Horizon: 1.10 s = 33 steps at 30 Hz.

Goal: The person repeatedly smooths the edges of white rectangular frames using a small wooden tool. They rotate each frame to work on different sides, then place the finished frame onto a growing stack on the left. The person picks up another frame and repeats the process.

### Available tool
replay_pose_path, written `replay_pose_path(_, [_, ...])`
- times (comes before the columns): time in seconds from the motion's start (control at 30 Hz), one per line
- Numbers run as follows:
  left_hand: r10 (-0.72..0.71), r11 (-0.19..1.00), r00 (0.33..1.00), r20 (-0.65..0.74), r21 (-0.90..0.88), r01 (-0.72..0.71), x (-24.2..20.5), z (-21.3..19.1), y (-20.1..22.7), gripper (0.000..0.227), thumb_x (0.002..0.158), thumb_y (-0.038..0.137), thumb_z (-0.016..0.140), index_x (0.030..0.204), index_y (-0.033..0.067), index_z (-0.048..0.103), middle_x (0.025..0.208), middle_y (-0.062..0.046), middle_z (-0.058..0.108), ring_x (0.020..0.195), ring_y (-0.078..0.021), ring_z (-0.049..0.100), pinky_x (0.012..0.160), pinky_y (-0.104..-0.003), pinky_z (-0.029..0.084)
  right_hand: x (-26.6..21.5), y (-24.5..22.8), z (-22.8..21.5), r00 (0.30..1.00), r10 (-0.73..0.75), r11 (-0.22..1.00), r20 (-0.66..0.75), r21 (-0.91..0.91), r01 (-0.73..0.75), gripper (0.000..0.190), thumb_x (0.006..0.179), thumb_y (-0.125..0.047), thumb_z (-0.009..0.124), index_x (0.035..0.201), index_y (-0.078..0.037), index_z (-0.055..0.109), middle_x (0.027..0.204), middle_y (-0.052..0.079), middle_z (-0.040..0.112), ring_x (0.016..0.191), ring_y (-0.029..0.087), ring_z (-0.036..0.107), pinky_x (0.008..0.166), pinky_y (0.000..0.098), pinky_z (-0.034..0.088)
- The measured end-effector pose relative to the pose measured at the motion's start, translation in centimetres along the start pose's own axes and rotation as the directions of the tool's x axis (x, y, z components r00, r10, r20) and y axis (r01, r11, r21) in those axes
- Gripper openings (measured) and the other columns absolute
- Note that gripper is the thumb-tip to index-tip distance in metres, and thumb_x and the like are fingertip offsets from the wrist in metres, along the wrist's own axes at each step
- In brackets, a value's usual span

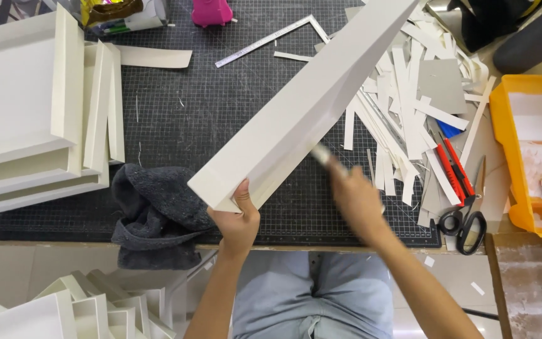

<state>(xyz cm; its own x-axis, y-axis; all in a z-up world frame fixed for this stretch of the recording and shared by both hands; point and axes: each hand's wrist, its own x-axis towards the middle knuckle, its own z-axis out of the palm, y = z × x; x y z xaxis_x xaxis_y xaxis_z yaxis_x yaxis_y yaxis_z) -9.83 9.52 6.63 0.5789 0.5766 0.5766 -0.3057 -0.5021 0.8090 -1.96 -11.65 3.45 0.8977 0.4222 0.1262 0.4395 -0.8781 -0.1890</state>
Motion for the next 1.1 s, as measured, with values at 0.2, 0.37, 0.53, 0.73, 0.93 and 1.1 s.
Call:
replay_pose_path(0.2, [-0.004, 1.000, 1.000, -0.009, -0.006, 0.004, 0.5, 0.0, 0.5, 0.033, 0.094, 0.004, 0.063, 0.123, -0.0105, 0.058, 0.100, -0.021, 0.067, 0.101, -0.0329, 0.065, 0.082, -0.044, 0.052, -1.6, -2.1, 0.3, 1.000, -0.028, 0.999, -0.009, -0.022, 0.028, 0.037, 0.095, -0.010, 0.059, 0.130, -0.022, 0.060, 0.074, 0.015, 0.066, 0.053, 0.026, 0.070, 0.043, 0.0402, 0.058])
replay_pose_path(0.37, [-0.055, 0.998, 0.998, 0.016, -0.027, 0.055, -1.1, -0.2, -0.3, 0.039, 0.098, 0.013, 0.058, 0.130, -0.0096, 0.054, 0.100, -0.020, 0.066, 0.096, -0.0322, 0.065, 0.083, -0.044, 0.052, 2.1, 0.8, -1.5, 0.997, 0.074, 0.997, -0.029, -0.005, -0.075, 0.033, 0.103, -0.015, 0.052, 0.134, -0.021, 0.062, 0.074, 0.015, 0.066, 0.050, 0.019, 0.064, 0.044, 0.0323, 0.055])
replay_pose_path(0.53, [-0.045, 0.999, 0.999, 0.006, 0.000, 0.045, 0.0, -0.2, 0.4, 0.035, 0.098, 0.012, 0.058, 0.127, -0.0065, 0.058, 0.097, -0.017, 0.065, 0.093, -0.0336, 0.067, 0.078, -0.045, 0.053, -0.7, -1.4, -2.0, 0.991, 0.079, 0.995, 0.105, 0.050, -0.084, 0.036, 0.101, -0.019, 0.052, 0.135, -0.027, 0.062, 0.078, 0.015, 0.068, 0.053, 0.017, 0.067, 0.049, 0.0342, 0.059])
replay_pose_path(0.73, [0.124, 0.959, 0.983, 0.135, 0.240, -0.154, -4.7, -1.8, -6.8, 0.035, 0.095, 0.006, 0.061, 0.128, -0.0067, 0.056, 0.095, -0.013, 0.057, 0.084, -0.0219, 0.061, 0.077, -0.037, 0.050, 3.9, 0.4, -2.5, 0.976, 0.213, 0.975, 0.051, 0.050, -0.215, 0.033, 0.105, -0.016, 0.049, 0.136, -0.017, 0.063, 0.077, 0.018, 0.066, 0.059, 0.025, 0.069, 0.053, 0.0419, 0.059])
replay_pose_path(0.93, [-0.014, 1.000, 0.997, 0.077, 0.026, 0.012, -1.3, -1.0, -1.7, 0.039, 0.095, 0.007, 0.057, 0.128, -0.0134, 0.052, 0.096, -0.019, 0.063, 0.085, -0.0221, 0.063, 0.069, -0.036, 0.052, 4.9, 3.2, -2.3, 0.982, 0.183, 0.983, 0.036, -0.013, -0.183, 0.033, 0.106, -0.023, 0.051, 0.136, -0.020, 0.065, 0.075, 0.018, 0.066, 0.061, 0.029, 0.070, 0.053, 0.0460, 0.059])
replay_pose_path(1.1, [-0.011, 1.000, 0.998, 0.068, 0.019, 0.010, -2.5, -1.2, -3.6, 0.041, 0.095, 0.007, 0.057, 0.130, -0.0135, 0.051, 0.098, -0.019, 0.062, 0.083, -0.0224, 0.063, 0.069, -0.035, 0.050, 3.9, 1.0, -3.0, 0.981, 0.165, 0.984, 0.104, 0.053, -0.171, 0.034, 0.104, -0.020, 0.049, 0.135, -0.022, 0.063, 0.078, 0.019, 0.067, 0.062, 0.028, 0.070, 0.056, 0.0436, 0.060])
